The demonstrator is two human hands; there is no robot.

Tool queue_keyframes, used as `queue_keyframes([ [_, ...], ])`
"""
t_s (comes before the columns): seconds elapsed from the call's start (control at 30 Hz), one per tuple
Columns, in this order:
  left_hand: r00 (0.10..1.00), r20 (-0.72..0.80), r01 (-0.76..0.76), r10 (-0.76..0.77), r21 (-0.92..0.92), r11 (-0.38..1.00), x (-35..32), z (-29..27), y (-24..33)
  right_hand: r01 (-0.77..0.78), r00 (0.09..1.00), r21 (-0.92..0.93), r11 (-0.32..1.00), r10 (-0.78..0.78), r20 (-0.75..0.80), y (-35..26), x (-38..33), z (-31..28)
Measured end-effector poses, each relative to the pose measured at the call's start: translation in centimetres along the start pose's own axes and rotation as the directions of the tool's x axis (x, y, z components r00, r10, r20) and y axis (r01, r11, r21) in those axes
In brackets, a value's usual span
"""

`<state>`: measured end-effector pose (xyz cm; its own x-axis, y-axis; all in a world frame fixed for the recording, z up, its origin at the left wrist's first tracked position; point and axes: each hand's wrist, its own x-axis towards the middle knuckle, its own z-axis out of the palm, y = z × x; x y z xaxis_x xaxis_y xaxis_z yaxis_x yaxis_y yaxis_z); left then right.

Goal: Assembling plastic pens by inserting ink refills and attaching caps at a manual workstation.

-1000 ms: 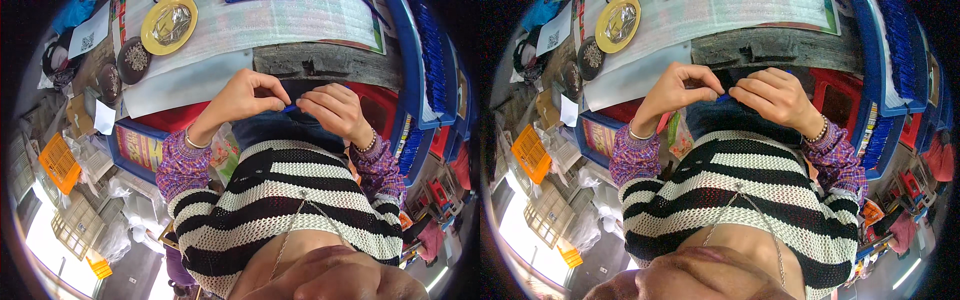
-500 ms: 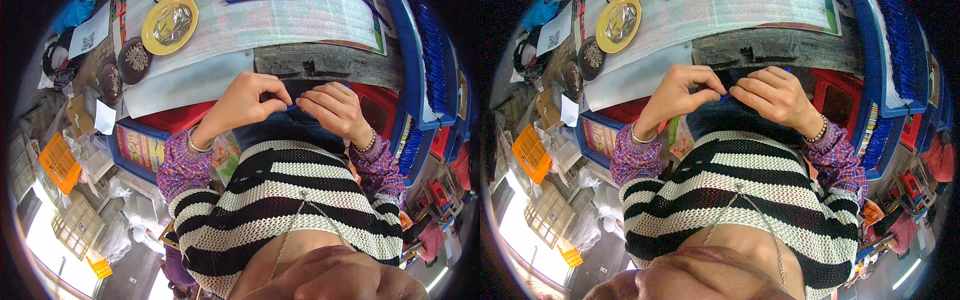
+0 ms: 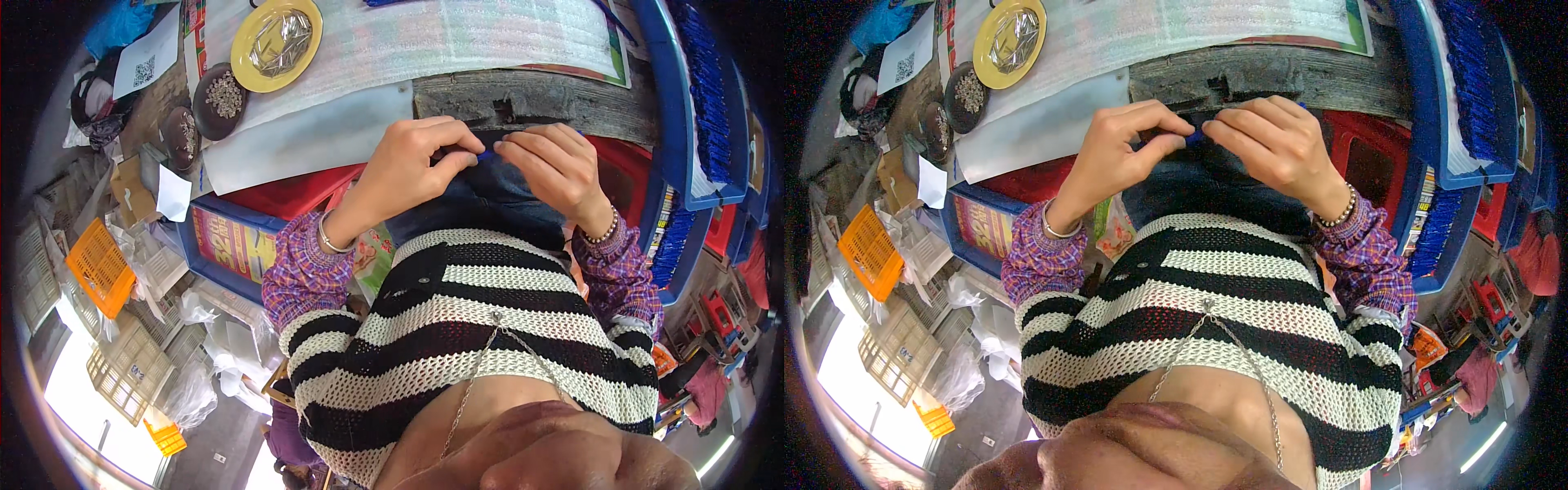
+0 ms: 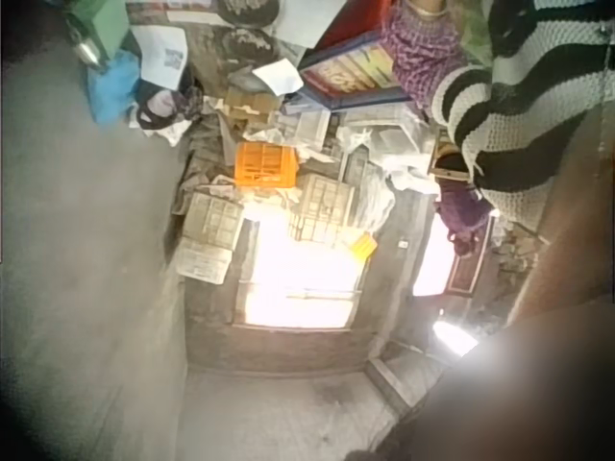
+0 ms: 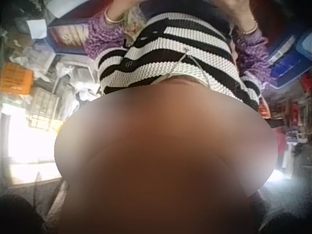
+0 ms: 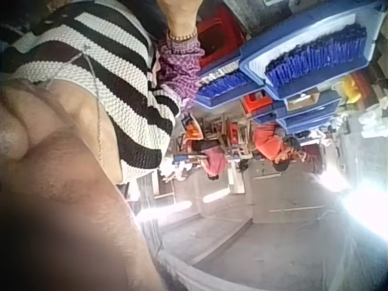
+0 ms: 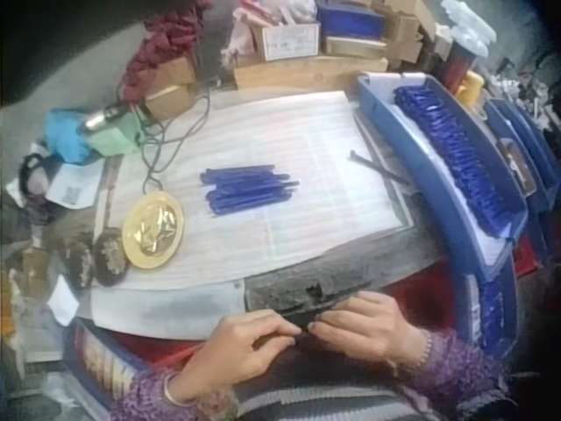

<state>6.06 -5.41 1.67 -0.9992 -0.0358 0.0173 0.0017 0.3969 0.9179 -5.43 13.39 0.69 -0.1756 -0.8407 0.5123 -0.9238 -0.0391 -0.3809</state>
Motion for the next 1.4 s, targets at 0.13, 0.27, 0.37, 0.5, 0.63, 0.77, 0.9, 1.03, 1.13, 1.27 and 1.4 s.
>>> queue_keyframes([
  [0.13,1.0,-0.01,0.027,-0.028,-0.034,0.999,0.1,0.1,0.4,-0.04,0.998,0.011,0.999,0.04,-0.051,0.2,0.1,-0.1],
  [0.27,1.0,-0.019,0.001,-0.002,-0.043,0.999,0.0,0.5,0.0,-0.064,0.997,0.007,0.998,0.064,-0.035,0.3,0.0,-0.1],
  [0.37,1.0,-0.022,-0.009,0.008,-0.05,0.999,-0.1,0.6,-0.2,-0.073,0.997,0.007,0.997,0.073,-0.032,0.3,-0.2,-0.1],
  [0.5,1.0,0.002,0.019,-0.019,-0.111,0.994,-0.1,0.5,-0.4,-0.074,0.996,-0.001,0.997,0.074,-0.044,0.4,-0.2,-0.2],
  [0.63,1.0,0.006,0.02,-0.019,-0.137,0.99,-0.1,0.6,-0.3,-0.075,0.996,-0.002,0.997,0.075,-0.054,0.4,-0.3,-0.4],
  [0.77,0.999,0.026,0.043,-0.04,-0.159,0.986,0.1,0.4,-0.3,-0.065,0.996,-0.008,0.998,0.064,-0.066,0.5,-0.2,-0.5],
  [0.9,0.977,0.025,0.207,-0.212,-0.348,0.914,0.1,0.5,0.0,-0.058,0.995,0.002,0.998,0.058,-0.078,0.6,0.1,-0.5],
  [1.03,0.968,0.002,0.229,-0.249,-0.399,0.888,-0.1,0.0,-0.3,-0.043,0.997,0.033,0.999,0.045,-0.062,0.4,0.6,-0.7],
  [1.13,0.973,0.151,0.222,-0.177,-0.367,0.903,-0.3,-0.4,-0.4,-0.062,0.998,0.041,0.997,0.063,-0.028,0.2,0.9,-1.0],
  [1.27,0.978,0.172,0.187,-0.119,-0.463,0.866,-0.5,-0.6,-0.4,-0.093,0.994,0.113,0.989,0.099,-0.052,-0.3,0.9,-1.0],
  [1.4,0.991,0.121,0.125,-0.064,-0.61,0.783,-1.0,-0.5,-0.5,-0.268,0.96,0.299,0.916,0.281,-0.001,-1.0,0.9,-1.0],
])
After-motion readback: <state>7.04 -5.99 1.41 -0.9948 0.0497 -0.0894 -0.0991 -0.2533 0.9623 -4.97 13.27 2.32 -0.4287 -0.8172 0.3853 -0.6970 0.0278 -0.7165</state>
